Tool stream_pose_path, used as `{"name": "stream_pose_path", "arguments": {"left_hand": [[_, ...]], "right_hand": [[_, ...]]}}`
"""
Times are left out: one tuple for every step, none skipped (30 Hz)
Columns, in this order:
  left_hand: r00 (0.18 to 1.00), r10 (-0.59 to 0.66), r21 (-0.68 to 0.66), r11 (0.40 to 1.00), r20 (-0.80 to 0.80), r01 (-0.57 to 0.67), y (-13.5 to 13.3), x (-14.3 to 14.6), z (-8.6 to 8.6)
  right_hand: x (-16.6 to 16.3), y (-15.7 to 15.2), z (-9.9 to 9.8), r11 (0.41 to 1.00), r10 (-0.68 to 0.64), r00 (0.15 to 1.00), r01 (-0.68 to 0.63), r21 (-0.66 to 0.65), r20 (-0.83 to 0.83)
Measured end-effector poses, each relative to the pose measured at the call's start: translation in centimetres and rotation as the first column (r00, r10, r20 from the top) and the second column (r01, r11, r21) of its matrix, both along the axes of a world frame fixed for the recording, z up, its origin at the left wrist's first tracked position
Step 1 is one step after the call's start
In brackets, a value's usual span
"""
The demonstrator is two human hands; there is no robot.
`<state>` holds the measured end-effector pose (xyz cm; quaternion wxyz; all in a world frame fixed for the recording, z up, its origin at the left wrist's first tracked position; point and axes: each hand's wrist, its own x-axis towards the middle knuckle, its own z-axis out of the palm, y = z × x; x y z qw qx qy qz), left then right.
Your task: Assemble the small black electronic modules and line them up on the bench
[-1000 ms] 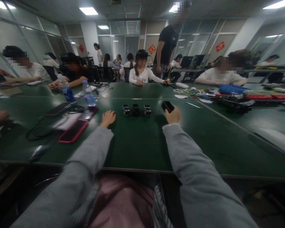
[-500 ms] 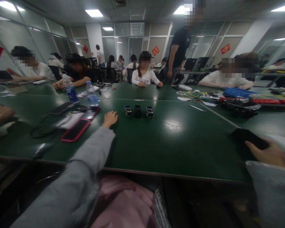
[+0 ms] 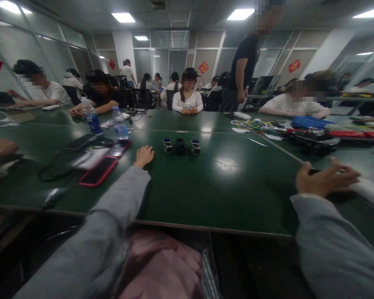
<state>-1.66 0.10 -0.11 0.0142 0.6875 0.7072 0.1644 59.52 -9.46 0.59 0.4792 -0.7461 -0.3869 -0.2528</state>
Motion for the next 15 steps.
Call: {"name": "stream_pose_path", "arguments": {"left_hand": [[1.0, 0.002, -0.005, 1.0, 0.001, -0.002, 0.0, 0.0, 0.1], [1.0, 0.005, -0.009, 1.0, 0.002, -0.005, -0.1, 0.0, 0.1], [1.0, 0.006, -0.011, 1.0, 0.003, -0.006, -0.1, 0.1, 0.1], [1.0, 0.004, -0.009, 1.0, 0.004, -0.004, -0.1, 0.1, 0.1], [1.0, 0.001, -0.006, 1.0, 0.005, -0.001, 0.0, 0.1, 0.1], [1.0, -0.002, -0.002, 1.0, 0.005, 0.002, 0.0, 0.0, 0.0], [1.0, -0.005, 0.003, 1.0, 0.005, 0.005, 0.1, 0.0, 0.0], [1.0, -0.007, 0.006, 1.0, 0.004, 0.007, 0.2, 0.0, -0.1], [1.0, -0.007, 0.005, 1.0, 0.003, 0.007, 0.2, 0.0, -0.1], [1.0, -0.006, 0.003, 1.0, 0.001, 0.006, 0.3, 0.0, -0.1], [1.0, -0.005, 0.001, 1.0, 0.0, 0.005, 0.4, -0.1, -0.2], [1.0, -0.004, 0.002, 1.0, -0.001, 0.004, 0.4, -0.1, -0.2], [1.0, -0.003, 0.001, 1.0, -0.002, 0.003, 0.4, -0.1, -0.2], [1.0, -0.004, 0.002, 1.0, -0.001, 0.004, 0.4, -0.1, -0.2], [1.0, -0.005, 0.005, 1.0, -0.001, 0.005, 0.4, -0.1, -0.2]], "right_hand": [[-1.2, 1.7, 0.0, 0.999, 0.013, 0.998, -0.015, -0.038, -0.061], [-3.0, 3.4, 0.0, 0.996, 0.028, 0.996, -0.035, -0.081, -0.089], [-5.4, 5.0, 0.0, 0.992, 0.058, 0.997, -0.064, -0.108, -0.059], [-8.3, 6.5, 0.0, 0.986, 0.095, 0.995, -0.097, -0.136, -0.022], [-11.6, 7.8, 0.0, 0.982, 0.131, 0.991, -0.128, -0.139, 0.014], [-15.0, 8.9, -0.1, 0.969, 0.21, 0.976, -0.199, -0.15, 0.06], [-18.3, 9.8, -0.2, 0.945, 0.301, 0.95, -0.284, -0.162, 0.085], [-21.4, 10.4, -0.4, 0.915, 0.382, 0.919, -0.361, -0.18, 0.095], [-24.1, 11.0, -0.6, 0.879, 0.456, 0.885, -0.43, -0.207, 0.097], [-26.3, 11.4, -0.8, 0.839, 0.523, 0.846, -0.49, -0.238, 0.104], [-28.0, 11.6, -1.1, 0.797, 0.583, 0.804, -0.536, -0.28, 0.121], [-29.1, 11.8, -1.3, 0.756, 0.632, 0.762, -0.567, -0.327, 0.141], [-29.7, 12.0, -1.5, 0.719, 0.672, 0.723, -0.585, -0.374, 0.161], [-29.9, 12.0, -1.7, 0.687, 0.704, 0.687, -0.595, -0.418, 0.179], [-30.0, 12.1, -1.8, 0.66, 0.729, 0.658, -0.6, -0.452, 0.191]]}}
